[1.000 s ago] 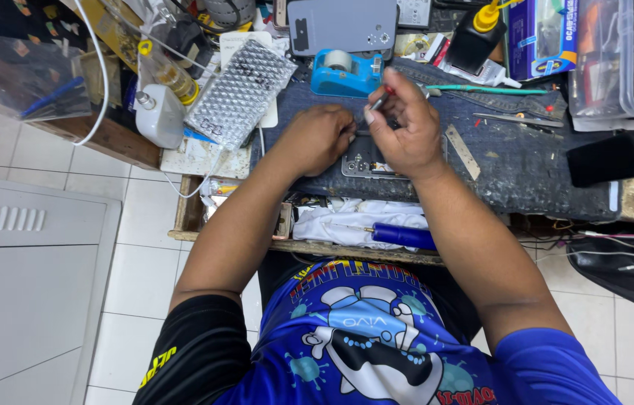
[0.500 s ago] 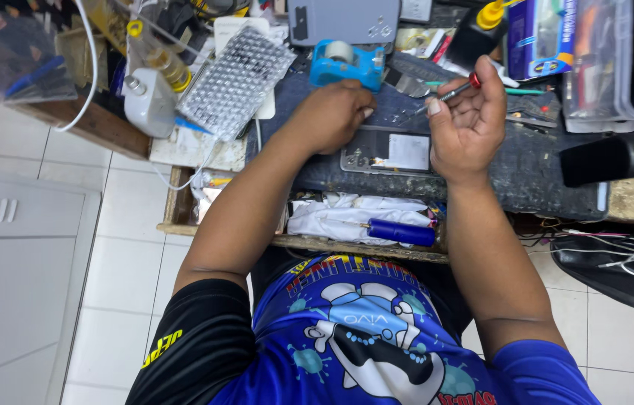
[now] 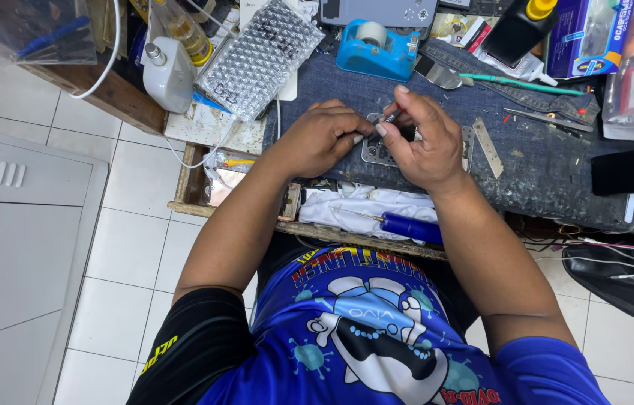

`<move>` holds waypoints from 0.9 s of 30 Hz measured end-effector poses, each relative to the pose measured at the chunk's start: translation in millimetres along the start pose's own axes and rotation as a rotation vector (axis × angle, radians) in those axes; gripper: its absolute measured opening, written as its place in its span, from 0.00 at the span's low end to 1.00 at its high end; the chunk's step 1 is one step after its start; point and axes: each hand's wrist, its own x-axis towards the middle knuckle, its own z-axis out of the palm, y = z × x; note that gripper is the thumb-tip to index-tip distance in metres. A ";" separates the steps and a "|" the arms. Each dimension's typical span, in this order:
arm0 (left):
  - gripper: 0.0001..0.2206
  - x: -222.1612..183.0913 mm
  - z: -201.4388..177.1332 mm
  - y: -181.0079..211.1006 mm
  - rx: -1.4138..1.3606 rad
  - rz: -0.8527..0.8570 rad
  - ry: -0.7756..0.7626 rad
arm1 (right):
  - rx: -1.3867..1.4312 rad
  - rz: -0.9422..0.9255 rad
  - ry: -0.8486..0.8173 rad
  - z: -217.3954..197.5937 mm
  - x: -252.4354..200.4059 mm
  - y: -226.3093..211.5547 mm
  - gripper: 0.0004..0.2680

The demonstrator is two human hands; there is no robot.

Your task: The person works on the internal components of a mobile phone using a small screwdriver and a prying tool.

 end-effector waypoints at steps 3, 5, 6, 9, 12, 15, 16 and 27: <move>0.11 0.9 0.5 -0.3 0.009 0.006 0.003 | -0.017 -0.018 -0.005 1.0 1.6 -0.5 0.21; 0.11 0.6 0.2 0.7 0.014 -0.004 0.000 | -0.027 -0.035 -0.009 1.4 3.3 -1.4 0.21; 0.10 0.9 0.1 1.6 0.016 -0.020 -0.008 | -0.023 -0.029 -0.012 1.6 4.2 -2.6 0.20; 0.08 1.4 -1.1 4.3 -0.002 -0.039 -0.012 | 0.003 -0.032 -0.059 -1.0 8.5 -7.8 0.19; 0.12 -0.8 -3.9 5.0 -0.095 0.052 0.077 | -0.004 -0.105 -0.146 -7.2 18.7 -13.1 0.17; 0.11 5.1 4.2 2.1 -0.192 0.104 0.118 | -0.097 -0.176 -0.132 -10.4 25.3 -17.0 0.16; 0.09 8.0 8.8 1.2 -0.219 0.104 0.119 | -0.099 -0.156 -0.107 -10.4 25.9 -17.3 0.16; 0.09 3.7 48.7 7.6 -0.186 -0.106 0.418 | 0.072 -0.075 0.015 9.3 15.3 -19.1 0.15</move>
